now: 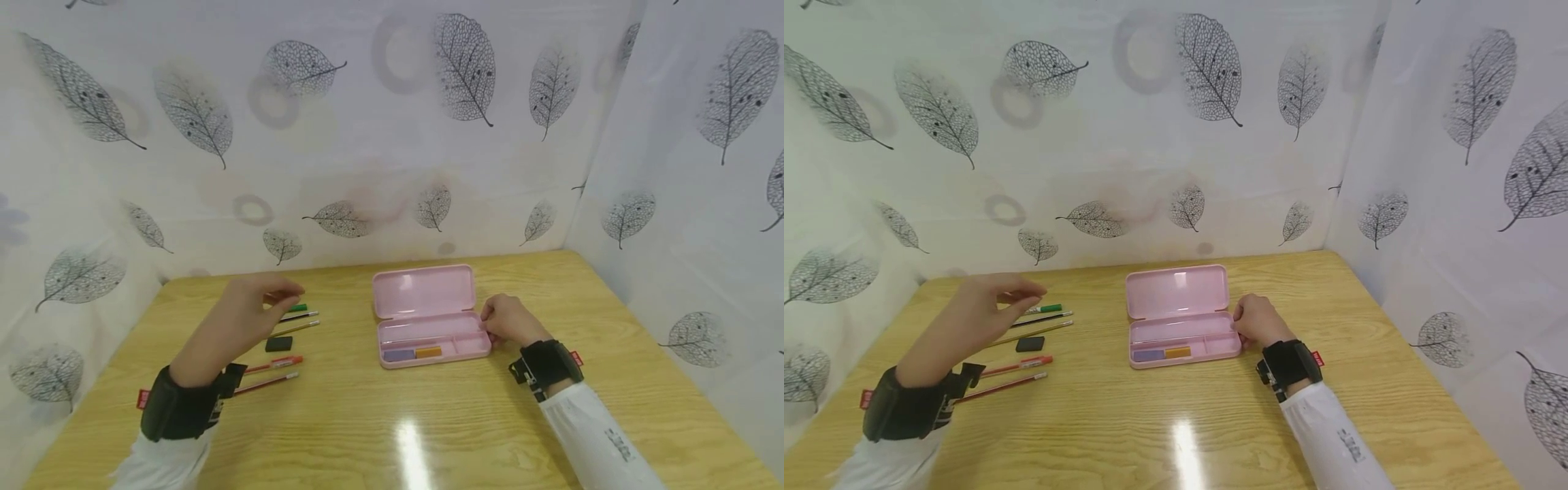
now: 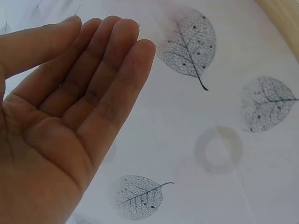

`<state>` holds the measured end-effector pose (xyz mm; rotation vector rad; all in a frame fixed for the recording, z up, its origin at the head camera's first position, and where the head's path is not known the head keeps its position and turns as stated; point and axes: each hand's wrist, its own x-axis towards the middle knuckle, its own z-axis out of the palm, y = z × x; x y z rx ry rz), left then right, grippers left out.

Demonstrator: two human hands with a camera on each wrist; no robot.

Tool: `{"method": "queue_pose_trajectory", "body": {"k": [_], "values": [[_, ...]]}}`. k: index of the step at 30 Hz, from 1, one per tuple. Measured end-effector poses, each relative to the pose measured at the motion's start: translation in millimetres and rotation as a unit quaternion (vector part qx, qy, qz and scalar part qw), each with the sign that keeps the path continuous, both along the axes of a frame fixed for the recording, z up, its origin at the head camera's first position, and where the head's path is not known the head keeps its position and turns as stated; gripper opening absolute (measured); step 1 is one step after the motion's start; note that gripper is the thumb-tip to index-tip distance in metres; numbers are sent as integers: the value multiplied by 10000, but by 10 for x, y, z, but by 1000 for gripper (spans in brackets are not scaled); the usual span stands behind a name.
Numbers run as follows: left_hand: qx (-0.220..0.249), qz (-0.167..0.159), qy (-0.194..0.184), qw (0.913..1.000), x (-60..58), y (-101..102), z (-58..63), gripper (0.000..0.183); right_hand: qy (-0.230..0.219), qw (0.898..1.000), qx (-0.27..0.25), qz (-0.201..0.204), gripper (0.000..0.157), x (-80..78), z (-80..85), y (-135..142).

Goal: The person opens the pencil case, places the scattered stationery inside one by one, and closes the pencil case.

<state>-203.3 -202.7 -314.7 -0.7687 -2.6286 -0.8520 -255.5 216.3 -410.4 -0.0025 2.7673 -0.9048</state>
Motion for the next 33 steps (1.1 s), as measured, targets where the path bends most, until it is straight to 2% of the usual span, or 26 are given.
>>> {"method": "queue_pose_trajectory", "body": {"k": [6, 11, 13, 17, 23, 27, 30, 33], "values": [[-262, 245, -220, 9991, 23, -131, -47, 15, -40, 10000, -24, -13, 4, 8, 9, -12], [-568, 409, -334, 9970, 13, -299, -160, 12, 7, 10000, -12, 33, 4, 0, 27, -12], [-737, 470, -520, 9948, 27, -364, -208, 12, 11, 10000, 10, 45, 4, -4, 37, -13], [-1122, 450, -997, 9876, 61, -436, -305, 12, -34, 10000, 41, 44, 5, -7, 43, -18], [-1556, 176, -1578, 9750, 60, -411, -507, 5, -56, 10000, 33, -11, 4, -1, 24, -17], [-1738, 127, -1647, 9708, 73, -393, -627, 3, -93, 10000, -9, -23, 5, 2, 10, -14], [-1742, 81, -1586, 9718, 90, -380, -676, 5, -67, 10000, -3, -3, 5, 7, 13, -9], [-1661, 118, -1703, 9712, 109, -356, -705, 9, 19, 10000, -29, 41, 4, 15, 16, -1]]}}
